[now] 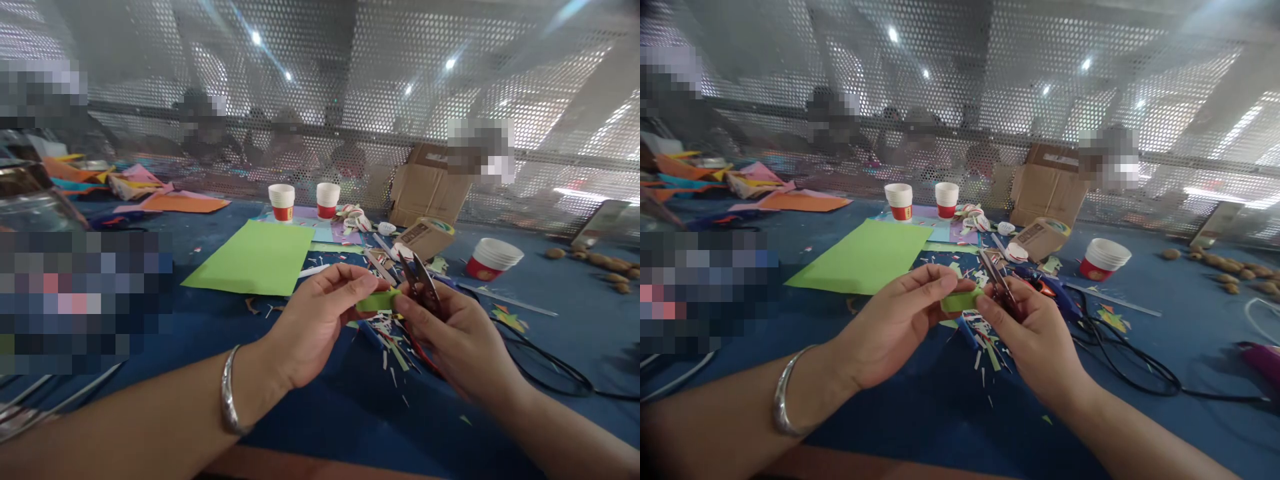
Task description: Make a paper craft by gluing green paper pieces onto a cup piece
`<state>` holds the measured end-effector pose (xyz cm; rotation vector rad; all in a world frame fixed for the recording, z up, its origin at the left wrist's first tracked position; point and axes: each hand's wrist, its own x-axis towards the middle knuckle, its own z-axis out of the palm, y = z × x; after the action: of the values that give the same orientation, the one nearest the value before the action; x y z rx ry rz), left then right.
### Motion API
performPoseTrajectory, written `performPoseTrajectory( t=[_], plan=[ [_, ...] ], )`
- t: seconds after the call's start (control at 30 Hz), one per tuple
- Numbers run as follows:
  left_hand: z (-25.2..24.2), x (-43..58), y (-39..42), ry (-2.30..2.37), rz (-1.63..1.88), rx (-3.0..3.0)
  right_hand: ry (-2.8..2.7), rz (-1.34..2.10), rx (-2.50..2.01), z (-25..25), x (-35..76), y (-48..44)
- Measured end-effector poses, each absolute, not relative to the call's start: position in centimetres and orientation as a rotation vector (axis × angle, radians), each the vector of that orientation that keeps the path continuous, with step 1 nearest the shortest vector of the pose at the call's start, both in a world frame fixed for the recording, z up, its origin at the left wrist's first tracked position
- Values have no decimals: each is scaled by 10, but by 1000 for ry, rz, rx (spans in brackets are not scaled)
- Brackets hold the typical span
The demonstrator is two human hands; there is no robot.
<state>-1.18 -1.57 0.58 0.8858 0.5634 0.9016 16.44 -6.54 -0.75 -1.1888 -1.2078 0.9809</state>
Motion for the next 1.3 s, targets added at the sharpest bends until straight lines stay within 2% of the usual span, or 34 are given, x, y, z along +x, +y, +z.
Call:
performPoseTrajectory(
  t=[0.23,0.47,0.7,1.3],
  plan=[
    [3,-8,-18,623,775,903,-1162,1001,-1152,-10,163,-64],
    [3,-17,-12,662,776,1280,-1361,915,-1271,-4,166,-67],
    [5,-12,-14,609,884,1093,-1368,977,-1245,-3,164,-70],
    [8,-24,3,599,855,1253,-1106,1454,-1201,2,169,-73]
  ],
)
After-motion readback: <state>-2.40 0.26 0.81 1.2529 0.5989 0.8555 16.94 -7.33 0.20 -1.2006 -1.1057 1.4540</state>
